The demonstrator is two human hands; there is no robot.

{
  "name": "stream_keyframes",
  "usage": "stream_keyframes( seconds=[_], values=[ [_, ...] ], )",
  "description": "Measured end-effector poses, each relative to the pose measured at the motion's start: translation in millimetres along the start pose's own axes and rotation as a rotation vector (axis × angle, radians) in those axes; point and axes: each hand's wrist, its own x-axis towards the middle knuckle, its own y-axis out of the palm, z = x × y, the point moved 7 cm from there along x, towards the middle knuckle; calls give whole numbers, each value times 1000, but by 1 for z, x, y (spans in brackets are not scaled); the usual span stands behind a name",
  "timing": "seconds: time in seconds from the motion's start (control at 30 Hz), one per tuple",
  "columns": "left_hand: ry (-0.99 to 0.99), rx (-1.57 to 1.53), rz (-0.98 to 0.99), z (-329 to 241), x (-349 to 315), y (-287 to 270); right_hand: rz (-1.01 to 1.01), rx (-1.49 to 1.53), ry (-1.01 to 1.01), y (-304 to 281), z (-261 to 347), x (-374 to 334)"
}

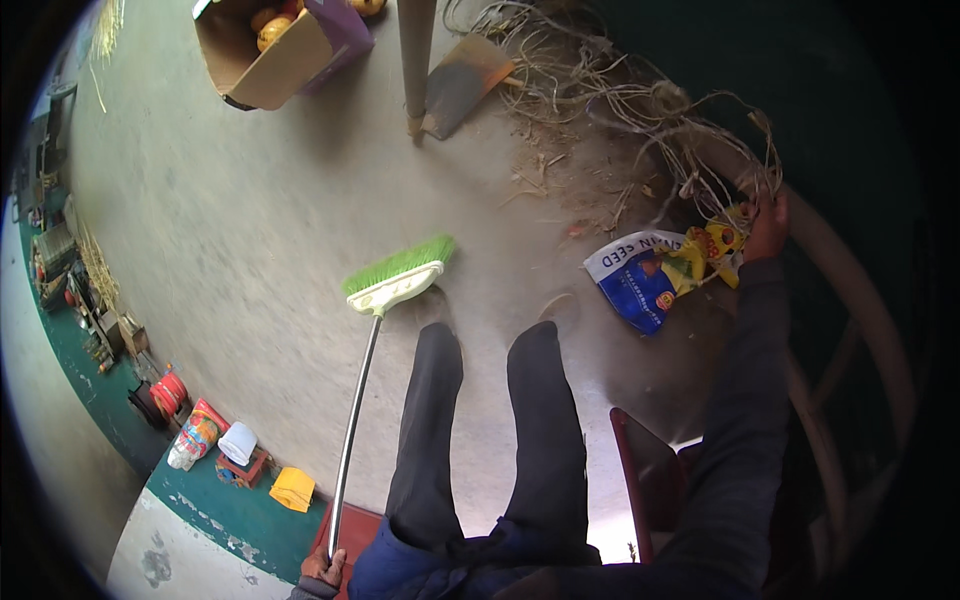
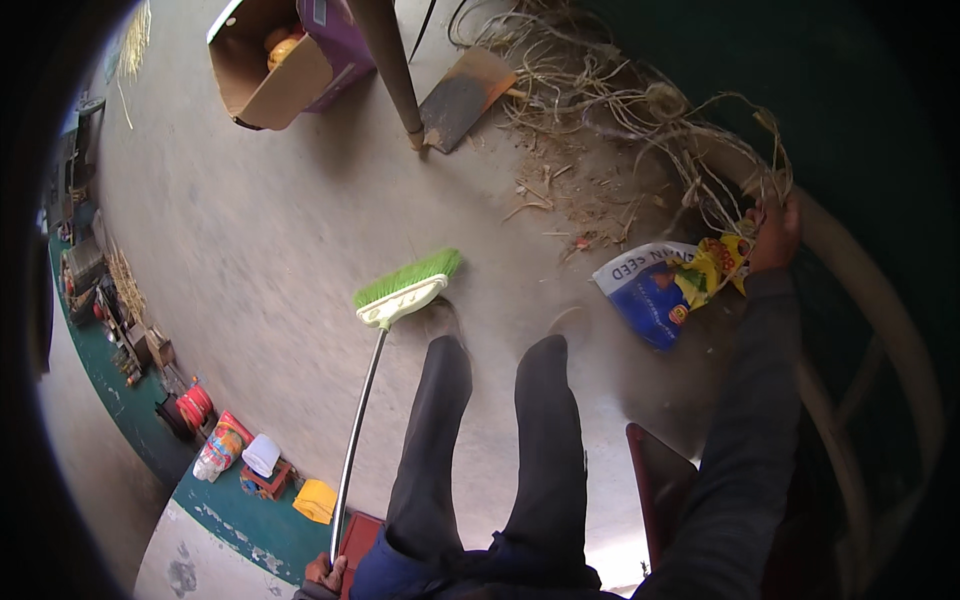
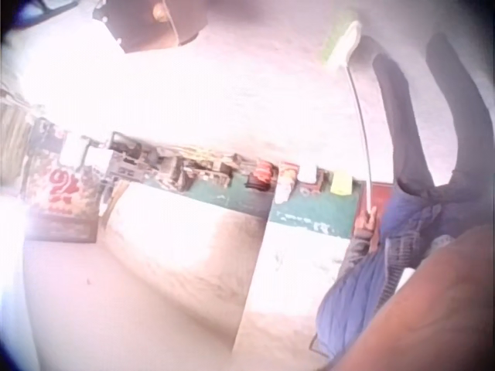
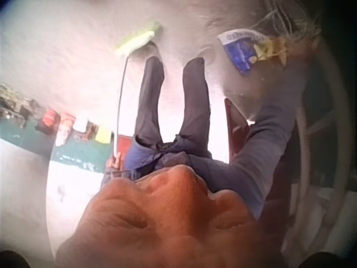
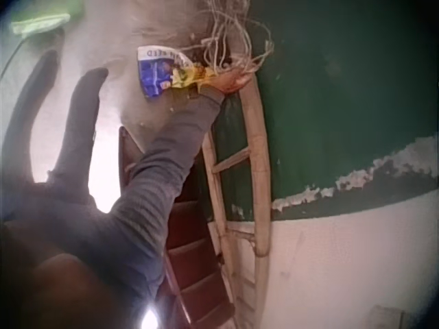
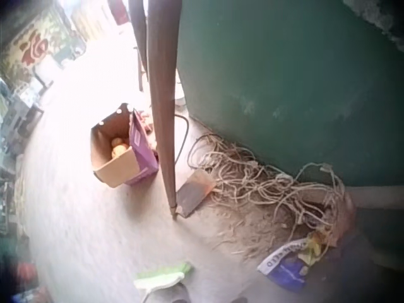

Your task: The person sweeps straw and debris on a concrete floor using a green broom and a dustpan. They gather the debris into piles and scoop it into the dustpan, moving across the area to collect scattered material.

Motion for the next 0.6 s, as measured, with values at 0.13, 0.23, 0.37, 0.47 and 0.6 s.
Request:
stream_keyframes(
  seconds=[0.13,0.23,0.37,0.47,0.6],
  values=[
    [345,8,-177,-45,-6,-19,-47,87,26,-20,55,19],
    [498,62,-178,-90,6,-32,14,110,-36,-21,93,27],
    [693,20,-130,-178,31,-36,-54,168,-47,-29,132,28],
    [802,141,-161,-250,41,-34,-101,167,-106,-34,163,26],
    [743,299,-243,-320,67,-27,-123,115,-175,-36,195,21]
  ],
)
